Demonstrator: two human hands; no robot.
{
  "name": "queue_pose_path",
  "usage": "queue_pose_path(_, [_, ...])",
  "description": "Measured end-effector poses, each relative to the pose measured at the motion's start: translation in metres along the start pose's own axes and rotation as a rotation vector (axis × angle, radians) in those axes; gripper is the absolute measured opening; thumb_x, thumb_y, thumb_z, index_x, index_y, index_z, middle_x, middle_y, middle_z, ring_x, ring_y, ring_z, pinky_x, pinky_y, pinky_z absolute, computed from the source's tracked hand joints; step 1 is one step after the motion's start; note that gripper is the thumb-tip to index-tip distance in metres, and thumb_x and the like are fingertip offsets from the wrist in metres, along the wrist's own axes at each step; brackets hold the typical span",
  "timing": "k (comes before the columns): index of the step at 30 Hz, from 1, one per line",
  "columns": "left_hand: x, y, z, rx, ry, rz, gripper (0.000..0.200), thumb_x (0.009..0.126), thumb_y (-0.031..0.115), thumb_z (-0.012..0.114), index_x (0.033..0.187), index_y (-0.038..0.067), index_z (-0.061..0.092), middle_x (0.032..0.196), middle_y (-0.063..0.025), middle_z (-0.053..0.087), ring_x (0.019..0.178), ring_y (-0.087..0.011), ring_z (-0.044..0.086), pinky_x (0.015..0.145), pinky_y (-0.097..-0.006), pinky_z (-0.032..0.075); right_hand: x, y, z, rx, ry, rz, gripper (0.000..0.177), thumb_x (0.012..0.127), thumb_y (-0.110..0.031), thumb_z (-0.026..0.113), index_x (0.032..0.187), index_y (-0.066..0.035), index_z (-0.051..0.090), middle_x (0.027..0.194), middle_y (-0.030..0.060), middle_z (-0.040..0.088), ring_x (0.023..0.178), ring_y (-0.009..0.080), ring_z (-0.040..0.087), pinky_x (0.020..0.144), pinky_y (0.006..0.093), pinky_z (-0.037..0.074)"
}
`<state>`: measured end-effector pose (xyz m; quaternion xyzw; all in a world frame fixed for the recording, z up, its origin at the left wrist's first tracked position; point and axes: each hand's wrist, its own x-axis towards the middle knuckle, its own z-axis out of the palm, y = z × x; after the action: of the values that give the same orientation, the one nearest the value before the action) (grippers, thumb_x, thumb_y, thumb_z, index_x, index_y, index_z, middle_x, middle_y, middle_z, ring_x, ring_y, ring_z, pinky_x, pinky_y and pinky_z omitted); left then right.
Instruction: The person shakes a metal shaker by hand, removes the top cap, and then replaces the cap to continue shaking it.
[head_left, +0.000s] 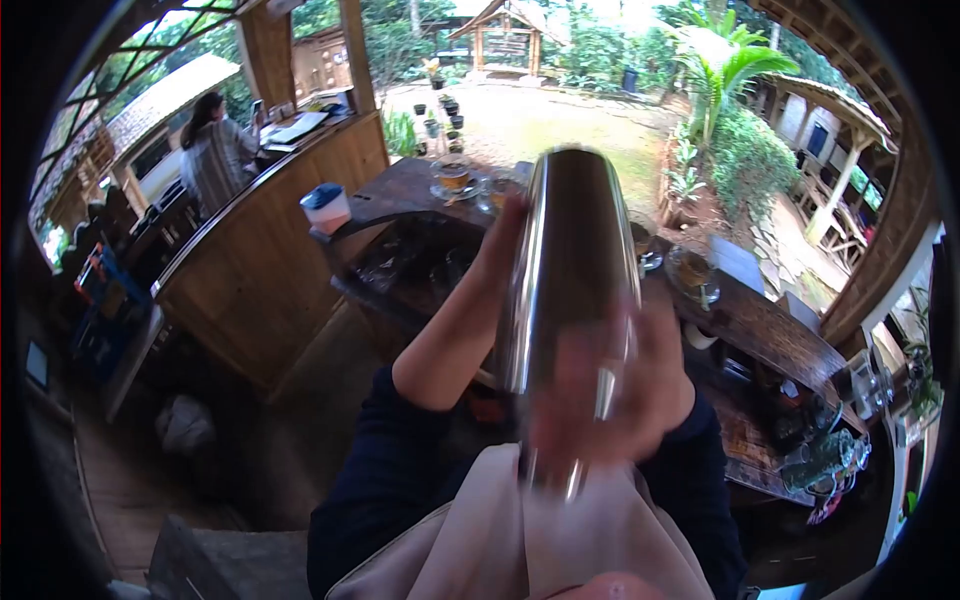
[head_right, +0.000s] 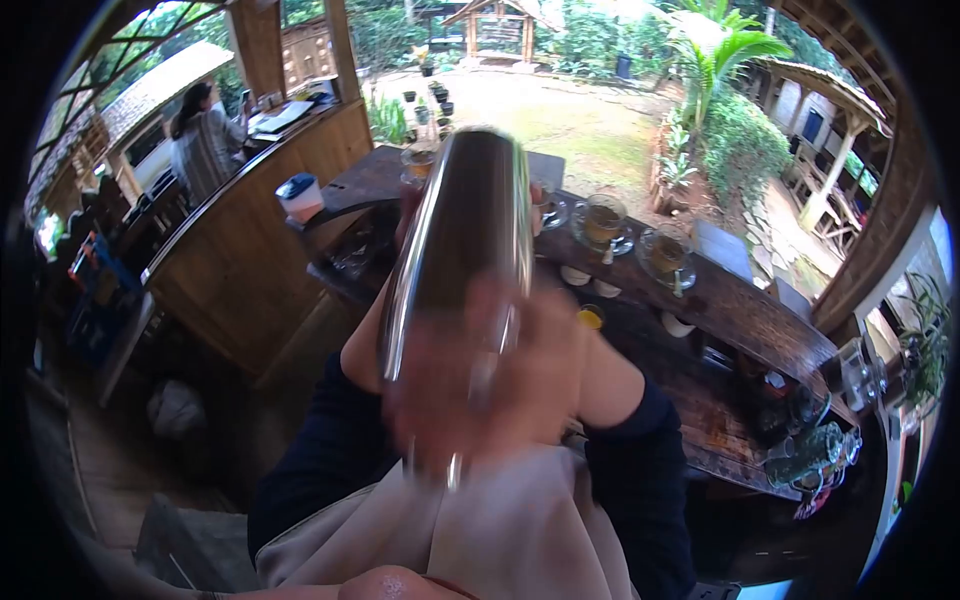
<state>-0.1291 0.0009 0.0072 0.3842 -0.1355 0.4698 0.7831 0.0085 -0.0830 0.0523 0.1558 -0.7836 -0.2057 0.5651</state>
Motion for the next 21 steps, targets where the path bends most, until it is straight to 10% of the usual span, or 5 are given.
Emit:
queue_pose_path(6, [-0.021, 0.025, -0.001, -0.024, 0.871, 0.167, 0.045, 0.091, 0.044, 0.041, 0.114, 0.008, 0.054, 0.103, -0.0103, 0.06, 0.103, -0.0189, 0.056, 0.087, -0.0329, 0.049, -0.017, 0.054, 0.077, 0.2, 0.169, 0.867, 0.032, 0.069, -0.025, 0.072, 0.093, -0.006, 0.065, 0.099, 0.0132, 0.063, 0.092, 0.0289, 0.061, 0.08, 0.0418, 0.047])
queue_pose_path(14, [-0.068, 0.051, 0.004, 0.386, -0.478, 0.38, 0.086, 0.076, 0.062, 0.059, 0.134, 0.003, 0.035, 0.125, -0.0217, 0.047, 0.102, -0.0314, 0.058, 0.09, -0.0449, 0.047, 0.026, -0.018, 0.091, 0.191, 0.42, -0.325, 0.026, 0.067, -0.014, 0.069, 0.091, -0.023, 0.067, 0.089, -0.0064, 0.065, 0.09, 0.0132, 0.063, 0.08, 0.0303, 0.042])
queue_pose_path(17, [-0.099, 0.059, -0.035, -0.468, 0.152, 0.07, 0.077, 0.078, 0.063, 0.054, 0.125, 0.003, 0.046, 0.116, -0.0168, 0.055, 0.103, -0.0273, 0.057, 0.087, -0.0443, 0.048, -0.004, 0.014, 0.093, 0.249, 0.04, 0.299, 0.029, 0.064, -0.015, 0.072, 0.092, -0.011, 0.066, 0.097, 0.0039, 0.064, 0.094, 0.0213, 0.062, 0.079, 0.0289, 0.044])
queue_pose_path(18, [-0.092, 0.052, -0.044, 0.199, 0.582, 0.342, 0.062, 0.084, 0.058, 0.049, 0.117, 0.005, 0.053, 0.11, -0.0108, 0.059, 0.104, -0.0249, 0.057, 0.084, -0.0431, 0.05, -0.022, 0.037, 0.118, 0.157, 0.103, 0.379, 0.034, 0.062, -0.018, 0.075, 0.092, -0.007, 0.066, 0.099, 0.0072, 0.063, 0.095, 0.0246, 0.061, 0.08, 0.0321, 0.046])
queue_pose_path(21, [-0.088, 0.038, -0.054, -0.125, 1.004, 0.246, 0.049, 0.09, 0.048, 0.043, 0.113, 0.006, 0.054, 0.106, -0.0079, 0.06, 0.095, -0.0232, 0.061, 0.081, -0.0403, 0.051, -0.033, 0.047, 0.137, 0.444, 0.229, 1.202, 0.048, 0.056, -0.029, 0.078, 0.094, -0.003, 0.065, 0.099, 0.0106, 0.062, 0.093, 0.0331, 0.059, 0.082, 0.0393, 0.047])
